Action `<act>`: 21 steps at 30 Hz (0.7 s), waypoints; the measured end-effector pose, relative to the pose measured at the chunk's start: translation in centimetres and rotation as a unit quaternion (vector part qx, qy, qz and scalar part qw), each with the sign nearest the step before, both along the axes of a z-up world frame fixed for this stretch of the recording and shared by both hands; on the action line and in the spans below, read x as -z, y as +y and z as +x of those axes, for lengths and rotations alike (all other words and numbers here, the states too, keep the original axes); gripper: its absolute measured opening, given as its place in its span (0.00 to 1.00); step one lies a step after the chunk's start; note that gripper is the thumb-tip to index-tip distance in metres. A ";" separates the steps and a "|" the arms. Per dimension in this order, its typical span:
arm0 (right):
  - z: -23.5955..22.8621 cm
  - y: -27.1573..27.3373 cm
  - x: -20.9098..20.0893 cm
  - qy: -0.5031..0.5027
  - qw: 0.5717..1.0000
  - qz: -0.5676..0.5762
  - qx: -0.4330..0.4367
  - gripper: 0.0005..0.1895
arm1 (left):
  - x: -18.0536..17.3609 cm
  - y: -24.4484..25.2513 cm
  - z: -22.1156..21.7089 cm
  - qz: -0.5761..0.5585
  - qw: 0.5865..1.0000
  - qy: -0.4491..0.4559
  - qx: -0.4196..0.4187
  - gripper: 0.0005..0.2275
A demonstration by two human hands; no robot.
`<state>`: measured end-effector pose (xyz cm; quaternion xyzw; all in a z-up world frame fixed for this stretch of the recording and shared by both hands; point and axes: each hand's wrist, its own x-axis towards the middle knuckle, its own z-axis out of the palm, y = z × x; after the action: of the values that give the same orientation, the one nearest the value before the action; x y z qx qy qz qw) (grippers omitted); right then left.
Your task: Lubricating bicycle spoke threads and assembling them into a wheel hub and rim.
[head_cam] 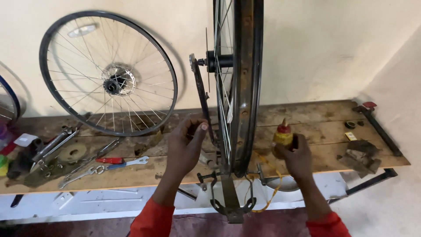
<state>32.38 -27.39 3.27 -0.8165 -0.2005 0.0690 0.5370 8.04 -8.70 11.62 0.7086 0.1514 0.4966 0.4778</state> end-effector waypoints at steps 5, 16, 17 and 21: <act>1.9 3.2 6.2 0.036 0.997 -0.063 -0.024 0.35 | 1.6 1.8 0.3 -0.049 0.996 0.075 -0.001 0.10; 6.3 6.2 14.5 0.033 0.990 -0.134 -0.005 0.41 | 1.1 2.8 -0.3 -0.099 0.986 0.136 -0.015 0.12; 6.6 6.3 15.0 0.040 0.986 -0.161 -0.004 0.42 | 1.0 3.0 -0.2 -0.102 0.987 0.124 -0.008 0.12; 5.2 4.3 11.2 0.038 0.955 -0.291 0.027 0.44 | -1.5 2.8 -0.3 -0.078 0.993 0.088 0.020 0.13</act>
<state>37.57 -23.09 -7.89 -0.9394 -0.1287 0.1408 0.2847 7.70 -5.94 13.10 0.7131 0.2172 0.4093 0.5260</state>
